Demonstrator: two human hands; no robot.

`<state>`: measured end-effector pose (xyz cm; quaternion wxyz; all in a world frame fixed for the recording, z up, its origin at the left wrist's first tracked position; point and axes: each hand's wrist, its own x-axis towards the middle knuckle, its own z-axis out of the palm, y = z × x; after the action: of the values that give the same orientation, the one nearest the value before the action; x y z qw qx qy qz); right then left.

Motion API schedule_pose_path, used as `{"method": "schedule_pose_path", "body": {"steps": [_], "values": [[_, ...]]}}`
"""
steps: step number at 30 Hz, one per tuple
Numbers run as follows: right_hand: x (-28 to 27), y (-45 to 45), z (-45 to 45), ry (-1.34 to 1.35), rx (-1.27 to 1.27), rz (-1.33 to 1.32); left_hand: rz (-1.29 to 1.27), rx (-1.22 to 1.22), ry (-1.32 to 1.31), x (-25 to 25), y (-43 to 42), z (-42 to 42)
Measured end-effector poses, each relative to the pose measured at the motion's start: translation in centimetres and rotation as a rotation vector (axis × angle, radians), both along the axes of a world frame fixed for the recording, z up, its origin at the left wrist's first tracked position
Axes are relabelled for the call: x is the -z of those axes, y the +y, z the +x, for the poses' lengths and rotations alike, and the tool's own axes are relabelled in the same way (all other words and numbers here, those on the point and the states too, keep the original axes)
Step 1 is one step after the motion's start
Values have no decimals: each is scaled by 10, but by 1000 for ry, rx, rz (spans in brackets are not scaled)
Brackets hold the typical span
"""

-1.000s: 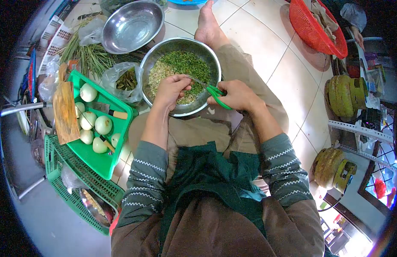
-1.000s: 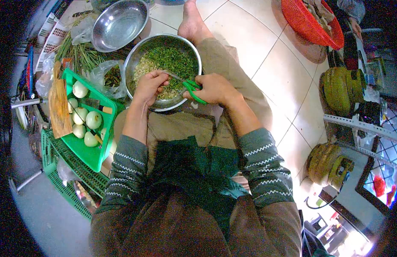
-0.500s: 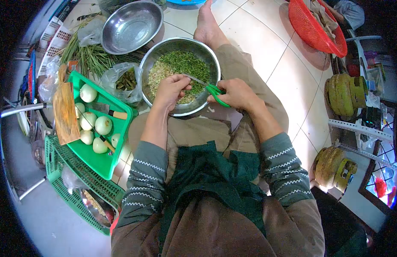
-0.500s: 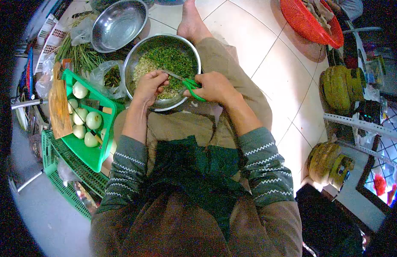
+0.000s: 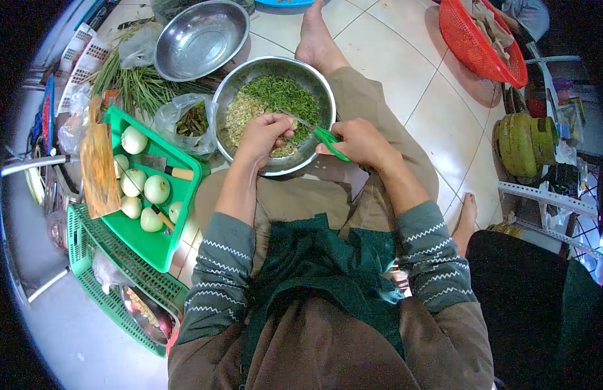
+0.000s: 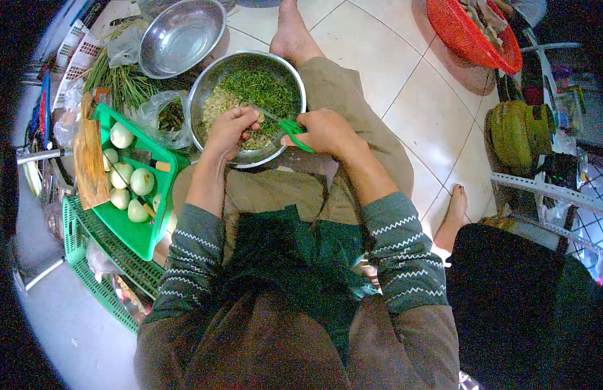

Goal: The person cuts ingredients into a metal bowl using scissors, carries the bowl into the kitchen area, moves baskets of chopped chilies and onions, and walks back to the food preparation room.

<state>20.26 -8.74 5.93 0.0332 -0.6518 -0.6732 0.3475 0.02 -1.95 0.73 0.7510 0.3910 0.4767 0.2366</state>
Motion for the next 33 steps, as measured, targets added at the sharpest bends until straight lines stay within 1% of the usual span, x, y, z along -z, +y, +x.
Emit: {"method": "schedule_pose_path", "body": {"steps": [3, 5, 6, 8, 12, 14, 17, 21, 24, 27, 30, 33], "values": [[-1, 0, 0, 20, 36, -24, -46, -49, -22, 3, 2, -2], [-11, -1, -2, 30, 70, -81, -39, -66, -27, 4, 4, -2], [-9, -2, -2, 43, 71, -63, -36, -75, -29, 4, 4, -2], [-4, -3, -1, 70, 72, -28, -26, -48, -28, 3, 4, -4], [-5, -2, -3, 47, 46, -46, -6, 24, -14, 8, 7, -7], [-10, -1, -4, 24, 33, -76, 7, 0, -13, 10, 6, -5], [0, 0, -1, 30, 15, -33, 17, -17, 9, 8, 5, -3], [-3, 0, -1, 13, 8, -26, 13, -53, -2, 3, 3, -1], [-2, 0, -1, 14, 26, -24, 16, -5, 32, 4, 6, -4], [-4, 0, -1, 2, 25, -27, 15, 0, -32, 4, 5, -5], [-1, -1, -2, -7, 20, 5, 12, 21, -22, 3, 6, -4], [2, -3, -3, 21, 39, 63, 5, 46, 70, -7, 0, 0]]}}
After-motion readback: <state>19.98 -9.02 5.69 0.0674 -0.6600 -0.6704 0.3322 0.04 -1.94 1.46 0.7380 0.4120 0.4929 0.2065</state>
